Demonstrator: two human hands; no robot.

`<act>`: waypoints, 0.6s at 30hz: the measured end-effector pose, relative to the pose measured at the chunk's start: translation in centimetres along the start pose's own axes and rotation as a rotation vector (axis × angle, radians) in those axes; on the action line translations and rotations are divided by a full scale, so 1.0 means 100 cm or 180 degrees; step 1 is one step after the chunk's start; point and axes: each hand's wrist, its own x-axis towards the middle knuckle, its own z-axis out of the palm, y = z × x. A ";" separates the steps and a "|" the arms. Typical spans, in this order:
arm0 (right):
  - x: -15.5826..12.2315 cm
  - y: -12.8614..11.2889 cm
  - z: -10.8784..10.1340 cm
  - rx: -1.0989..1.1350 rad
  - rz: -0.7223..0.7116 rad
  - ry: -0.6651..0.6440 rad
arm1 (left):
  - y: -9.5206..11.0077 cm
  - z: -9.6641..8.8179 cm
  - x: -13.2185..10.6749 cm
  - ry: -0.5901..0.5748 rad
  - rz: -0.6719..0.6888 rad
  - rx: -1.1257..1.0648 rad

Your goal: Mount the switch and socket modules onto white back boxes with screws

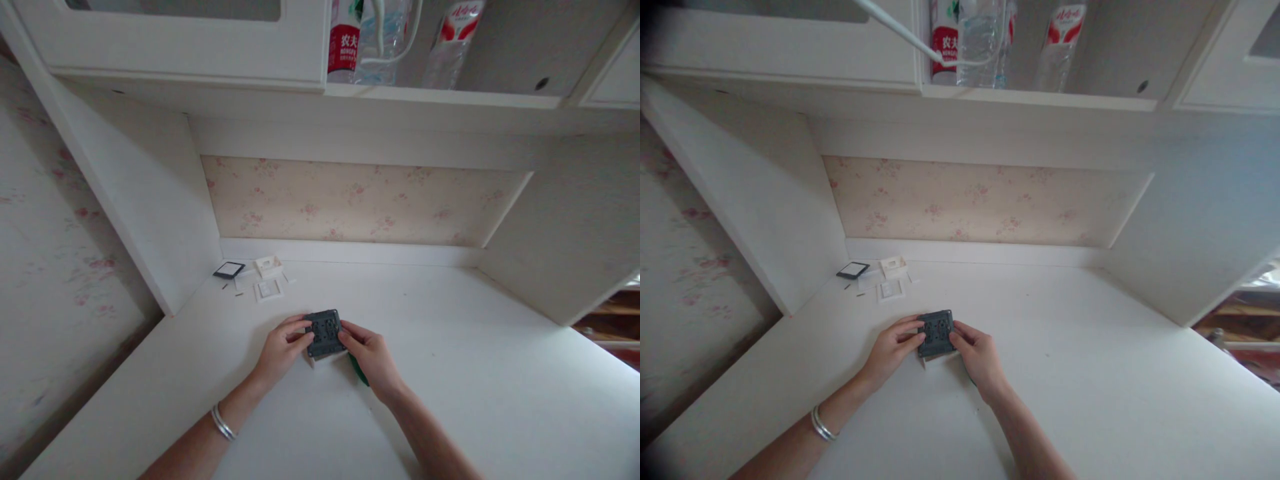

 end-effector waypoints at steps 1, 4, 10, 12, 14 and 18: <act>0.000 -0.001 0.000 -0.0014 0.0015 0.0025 | 0.000 0.000 0.000 0.0005 -0.0039 -0.0026; 0.001 0.000 0.000 -0.0033 0.0111 0.0169 | 0.001 0.000 0.000 -0.0010 -0.0080 -0.0145; 0.003 0.007 -0.003 -0.0111 0.0140 0.0403 | 0.003 -0.002 -0.001 -0.0233 -0.0305 -0.0355; 0.003 0.007 -0.003 -0.0095 0.0120 0.0379 | 0.003 -0.002 -0.001 -0.0265 -0.0366 -0.0372; 0.003 0.006 -0.002 -0.0073 0.0060 0.0297 | 0.003 -0.003 0.000 -0.0268 -0.0367 -0.0369; 0.001 0.003 0.000 -0.0104 -0.0018 0.0245 | 0.000 -0.002 0.000 -0.0265 -0.0445 -0.0390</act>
